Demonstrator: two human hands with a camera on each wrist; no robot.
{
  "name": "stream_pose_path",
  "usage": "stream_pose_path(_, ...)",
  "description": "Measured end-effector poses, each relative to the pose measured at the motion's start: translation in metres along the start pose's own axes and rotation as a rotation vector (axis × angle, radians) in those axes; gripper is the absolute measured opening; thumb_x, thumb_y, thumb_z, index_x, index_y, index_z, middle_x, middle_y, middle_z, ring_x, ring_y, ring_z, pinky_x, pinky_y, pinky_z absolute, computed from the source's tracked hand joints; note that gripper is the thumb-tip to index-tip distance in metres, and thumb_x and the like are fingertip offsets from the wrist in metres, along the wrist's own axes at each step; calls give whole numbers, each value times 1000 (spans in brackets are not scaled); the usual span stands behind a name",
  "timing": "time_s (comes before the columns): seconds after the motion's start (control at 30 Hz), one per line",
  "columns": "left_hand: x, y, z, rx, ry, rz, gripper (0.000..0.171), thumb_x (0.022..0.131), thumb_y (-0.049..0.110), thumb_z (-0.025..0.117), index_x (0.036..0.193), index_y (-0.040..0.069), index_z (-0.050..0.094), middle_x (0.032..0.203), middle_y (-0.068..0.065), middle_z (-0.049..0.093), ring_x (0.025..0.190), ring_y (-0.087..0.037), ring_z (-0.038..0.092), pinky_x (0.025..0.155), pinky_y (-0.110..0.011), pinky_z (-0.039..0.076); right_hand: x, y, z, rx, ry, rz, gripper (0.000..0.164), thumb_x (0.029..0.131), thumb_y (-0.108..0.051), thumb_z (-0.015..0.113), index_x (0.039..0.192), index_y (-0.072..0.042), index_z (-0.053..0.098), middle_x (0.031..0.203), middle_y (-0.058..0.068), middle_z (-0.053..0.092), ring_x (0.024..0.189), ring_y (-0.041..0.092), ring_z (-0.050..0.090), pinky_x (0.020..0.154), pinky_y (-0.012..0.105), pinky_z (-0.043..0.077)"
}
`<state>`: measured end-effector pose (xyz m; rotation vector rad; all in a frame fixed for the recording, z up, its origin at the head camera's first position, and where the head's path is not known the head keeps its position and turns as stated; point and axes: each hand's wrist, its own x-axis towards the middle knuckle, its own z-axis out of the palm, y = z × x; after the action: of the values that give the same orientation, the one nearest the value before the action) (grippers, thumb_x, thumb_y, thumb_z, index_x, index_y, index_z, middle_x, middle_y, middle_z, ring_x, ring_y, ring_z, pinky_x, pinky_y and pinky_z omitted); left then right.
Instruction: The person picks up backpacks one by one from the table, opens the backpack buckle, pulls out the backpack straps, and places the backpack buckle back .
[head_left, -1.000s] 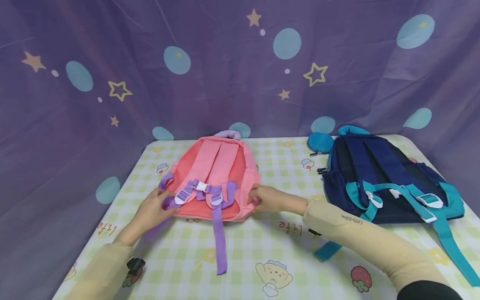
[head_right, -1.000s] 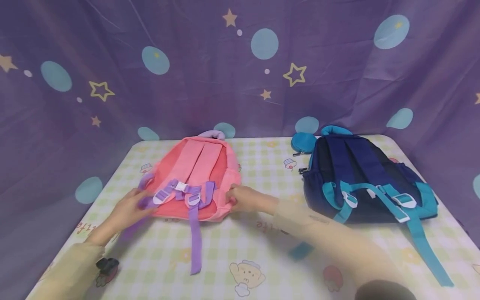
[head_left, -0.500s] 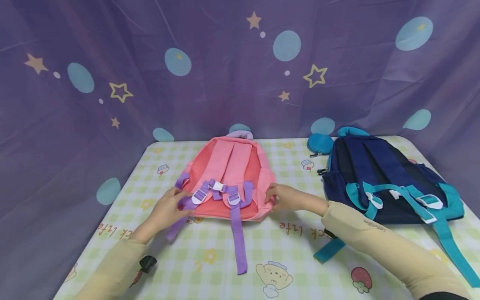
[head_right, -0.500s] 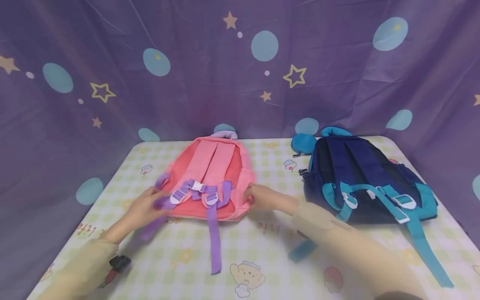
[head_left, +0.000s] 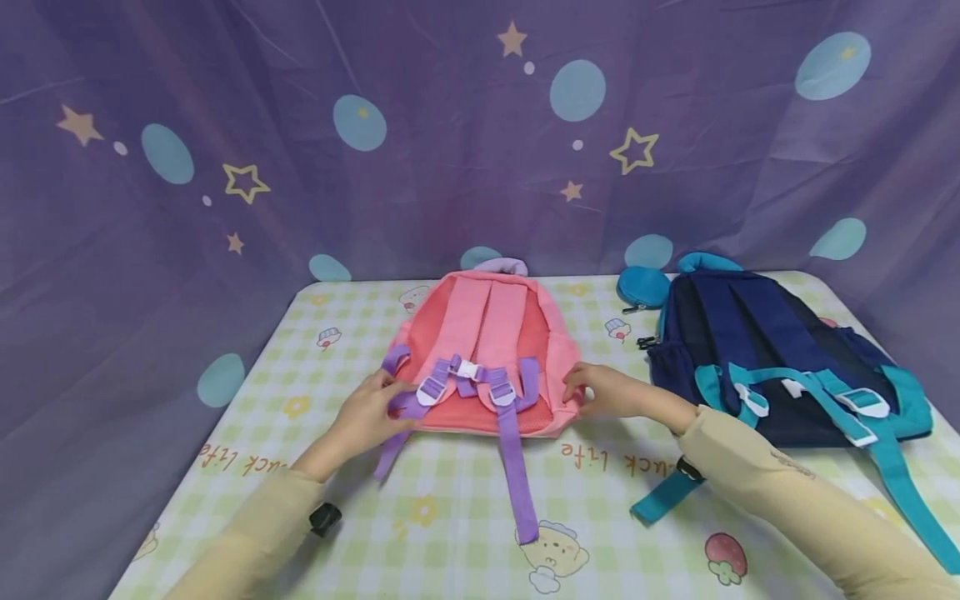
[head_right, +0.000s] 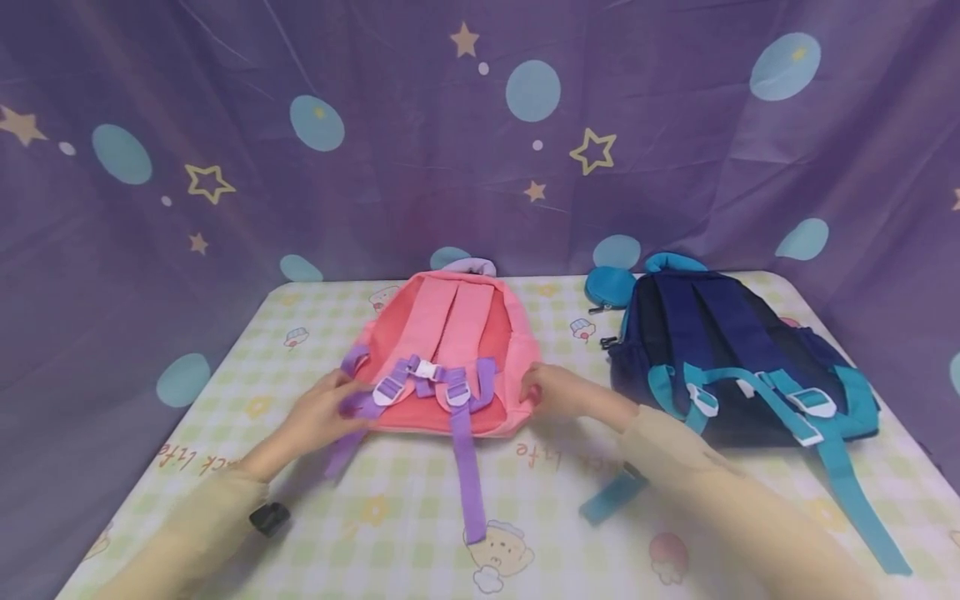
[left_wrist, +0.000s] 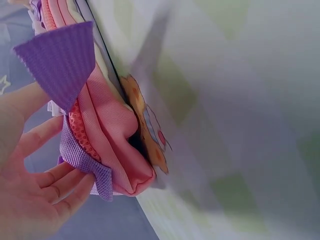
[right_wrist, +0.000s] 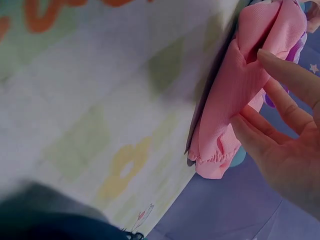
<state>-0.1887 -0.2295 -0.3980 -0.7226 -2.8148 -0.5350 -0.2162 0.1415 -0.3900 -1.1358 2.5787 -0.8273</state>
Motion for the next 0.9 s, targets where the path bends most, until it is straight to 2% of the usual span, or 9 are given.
stream_pose_path(0.17, 4, 8, 4, -2, -17, 14, 52, 67, 22, 90, 111, 0, 70, 87, -5, 49, 77, -19, 46, 67, -35, 43, -8, 6, -3, -1, 3, 33, 15, 77, 7, 72, 91, 3, 68, 98, 12, 61, 86, 22, 54, 84, 42, 51)
stream_pose_path(0.43, 8, 21, 9, -3, -35, 28, 51, 68, 19, 89, 112, 0, 70, 89, -6, 50, 79, -19, 48, 68, -35, 45, -20, 17, -7, -4, 17, 54, 16, 75, 9, 69, 89, 2, 69, 103, 17, 62, 91, 28, 57, 86, 46, 51)
stream_pose_path(0.73, 10, 35, 16, -12, -28, 38, 53, 67, 21, 90, 112, 0, 70, 88, -5, 47, 79, -18, 45, 67, -33, 44, -33, 25, -12, -7, 37, 29, 16, 75, 10, 69, 89, 2, 69, 103, 19, 62, 96, 34, 59, 84, 47, 53)
stream_pose_path(0.9, 12, 45, 19, 2, -46, 32, 54, 69, 25, 89, 114, 2, 70, 89, -5, 47, 79, -18, 45, 66, -31, 42, -41, 31, -16, -11, 51, 31, 16, 74, 11, 69, 89, 3, 69, 105, 23, 63, 98, 39, 60, 82, 47, 54)
